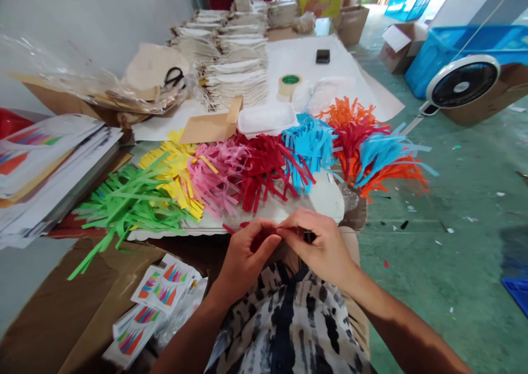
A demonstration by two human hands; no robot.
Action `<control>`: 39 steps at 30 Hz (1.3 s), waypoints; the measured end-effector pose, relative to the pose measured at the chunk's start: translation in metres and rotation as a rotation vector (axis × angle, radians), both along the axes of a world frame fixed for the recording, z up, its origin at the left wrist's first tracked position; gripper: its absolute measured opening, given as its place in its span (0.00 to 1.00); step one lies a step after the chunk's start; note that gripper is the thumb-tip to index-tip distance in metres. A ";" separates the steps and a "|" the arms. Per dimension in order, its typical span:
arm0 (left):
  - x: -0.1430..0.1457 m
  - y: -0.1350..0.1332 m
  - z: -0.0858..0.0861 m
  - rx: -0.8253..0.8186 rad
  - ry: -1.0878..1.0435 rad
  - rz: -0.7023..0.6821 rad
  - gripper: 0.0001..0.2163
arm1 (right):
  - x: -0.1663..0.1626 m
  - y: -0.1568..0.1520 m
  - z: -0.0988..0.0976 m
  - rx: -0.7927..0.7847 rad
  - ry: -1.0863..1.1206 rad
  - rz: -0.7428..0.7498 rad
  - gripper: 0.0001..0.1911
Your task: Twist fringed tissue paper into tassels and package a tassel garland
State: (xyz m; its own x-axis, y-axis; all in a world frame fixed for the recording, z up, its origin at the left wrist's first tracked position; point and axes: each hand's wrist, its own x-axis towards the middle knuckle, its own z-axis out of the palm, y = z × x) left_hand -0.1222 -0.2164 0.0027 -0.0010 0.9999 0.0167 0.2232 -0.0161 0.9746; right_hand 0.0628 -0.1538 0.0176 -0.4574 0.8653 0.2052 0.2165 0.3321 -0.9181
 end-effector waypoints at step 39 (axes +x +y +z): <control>-0.178 0.066 -0.042 0.365 1.146 0.163 0.18 | -0.048 0.113 -0.014 0.574 -0.342 0.150 0.09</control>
State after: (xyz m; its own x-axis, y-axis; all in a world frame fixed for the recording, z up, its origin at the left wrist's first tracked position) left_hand -0.2997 -0.1500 -0.0395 0.0734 0.9257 0.3710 0.9781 -0.1396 0.1546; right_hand 0.0147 -0.0408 0.0032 -0.6847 0.5847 0.4351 0.3766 0.7950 -0.4755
